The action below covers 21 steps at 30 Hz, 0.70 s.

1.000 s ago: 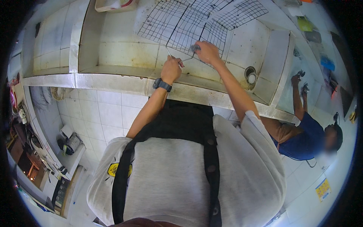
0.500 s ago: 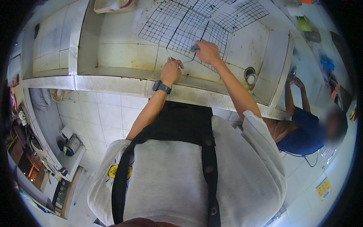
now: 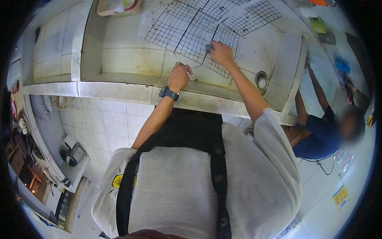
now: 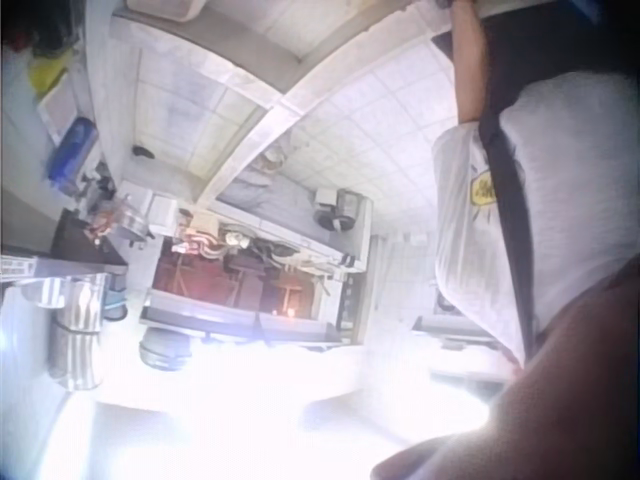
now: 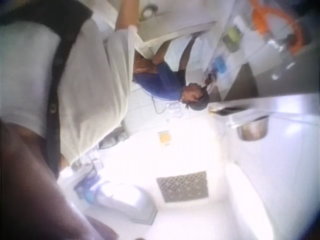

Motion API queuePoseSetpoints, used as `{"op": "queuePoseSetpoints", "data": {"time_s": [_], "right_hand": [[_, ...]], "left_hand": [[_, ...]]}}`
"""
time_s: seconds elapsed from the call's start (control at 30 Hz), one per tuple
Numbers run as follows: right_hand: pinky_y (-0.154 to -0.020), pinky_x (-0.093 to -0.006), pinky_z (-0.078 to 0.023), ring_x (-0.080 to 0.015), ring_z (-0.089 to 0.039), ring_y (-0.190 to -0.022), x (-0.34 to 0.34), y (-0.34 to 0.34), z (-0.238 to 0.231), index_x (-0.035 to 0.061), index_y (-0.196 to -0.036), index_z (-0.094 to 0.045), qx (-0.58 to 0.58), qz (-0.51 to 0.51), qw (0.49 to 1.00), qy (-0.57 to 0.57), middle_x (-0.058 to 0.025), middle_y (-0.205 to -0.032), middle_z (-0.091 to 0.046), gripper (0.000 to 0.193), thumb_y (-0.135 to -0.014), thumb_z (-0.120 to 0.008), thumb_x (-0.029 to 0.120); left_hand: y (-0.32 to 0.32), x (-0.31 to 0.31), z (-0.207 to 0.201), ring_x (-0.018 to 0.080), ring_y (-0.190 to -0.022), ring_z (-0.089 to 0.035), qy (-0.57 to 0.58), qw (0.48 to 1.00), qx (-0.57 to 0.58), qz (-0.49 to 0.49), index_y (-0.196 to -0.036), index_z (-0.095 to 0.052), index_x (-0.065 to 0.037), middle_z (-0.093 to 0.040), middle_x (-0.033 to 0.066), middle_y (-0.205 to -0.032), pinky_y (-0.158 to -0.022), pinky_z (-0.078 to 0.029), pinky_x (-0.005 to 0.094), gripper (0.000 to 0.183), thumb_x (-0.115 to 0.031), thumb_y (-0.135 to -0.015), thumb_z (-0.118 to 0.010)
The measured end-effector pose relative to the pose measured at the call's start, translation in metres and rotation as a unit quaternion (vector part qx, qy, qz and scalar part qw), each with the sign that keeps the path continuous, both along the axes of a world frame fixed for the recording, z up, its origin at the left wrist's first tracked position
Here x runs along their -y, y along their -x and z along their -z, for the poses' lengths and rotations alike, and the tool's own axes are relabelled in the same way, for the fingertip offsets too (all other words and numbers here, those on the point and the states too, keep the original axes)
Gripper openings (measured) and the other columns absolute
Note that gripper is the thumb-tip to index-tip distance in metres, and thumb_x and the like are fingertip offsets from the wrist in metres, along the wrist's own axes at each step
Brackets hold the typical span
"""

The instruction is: The person scrubs a metal wire rack in a commercial kitchen sink using a steel wool pad and running water. They repeatedly scrub the grid surface and rinse the rack to remove debris.

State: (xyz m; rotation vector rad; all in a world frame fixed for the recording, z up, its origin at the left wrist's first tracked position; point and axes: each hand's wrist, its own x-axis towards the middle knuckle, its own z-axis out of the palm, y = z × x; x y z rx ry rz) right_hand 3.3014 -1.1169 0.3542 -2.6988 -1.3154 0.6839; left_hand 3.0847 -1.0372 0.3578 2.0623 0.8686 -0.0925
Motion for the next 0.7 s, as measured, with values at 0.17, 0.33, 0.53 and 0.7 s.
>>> {"op": "queuePoseSetpoints", "data": {"time_s": [0.17,0.33,0.53,0.7], "right_hand": [[-0.08,-0.0415,-0.048,-0.0311,-0.06,-0.095,-0.02,-0.012,0.019,0.0133,-0.113,-0.057,0.044,0.069,0.996,0.02,-0.0119,-0.103,-0.063,0.033,-0.083,-0.053,0.027],[-0.081,-0.0421,-0.048,-0.0315,-0.06,-0.097,-0.012,0.017,-0.013,0.0119,-0.114,-0.057,-0.039,-0.043,0.998,-0.001,-0.0125,-0.105,-0.063,0.034,-0.083,-0.055,0.027],[-0.079,-0.0417,-0.048,-0.03,-0.06,-0.094,-0.021,-0.015,0.016,0.0131,-0.112,-0.059,0.033,0.066,0.997,-0.007,-0.012,-0.098,-0.063,0.033,-0.081,-0.058,0.025],[-0.073,-0.0433,-0.047,-0.0308,-0.06,-0.088,-0.045,0.045,-0.017,0.0119,-0.102,-0.06,0.003,-0.034,0.987,-0.157,-0.0121,-0.09,-0.061,0.027,-0.079,-0.06,0.026]], "left_hand": [[-0.004,-0.001,0.0,0.035,-0.086,-0.058,-0.041,0.999,-0.006,0.021,-0.076,-0.065,-0.012,-0.055,0.0193,-0.095,-0.075,-0.049,0.0404,0.016,0.0,-0.071,-0.056],[-0.001,-0.003,-0.001,0.0331,-0.084,-0.059,-0.007,1.0,-0.024,0.008,-0.077,-0.065,-0.013,-0.053,0.0169,-0.095,-0.073,-0.049,0.0404,0.011,-0.005,-0.072,-0.059],[-0.006,-0.001,0.0,0.0323,-0.083,-0.06,-0.034,0.999,-0.03,0.03,-0.08,-0.065,-0.013,-0.053,0.0161,-0.094,-0.073,-0.05,0.0401,0.007,-0.011,-0.076,-0.06],[-0.001,0.001,-0.001,0.0346,-0.082,-0.059,-0.062,0.998,-0.022,-0.003,-0.075,-0.063,-0.011,-0.054,0.0172,-0.091,-0.072,-0.049,0.042,0.009,-0.006,-0.075,-0.056]]}}
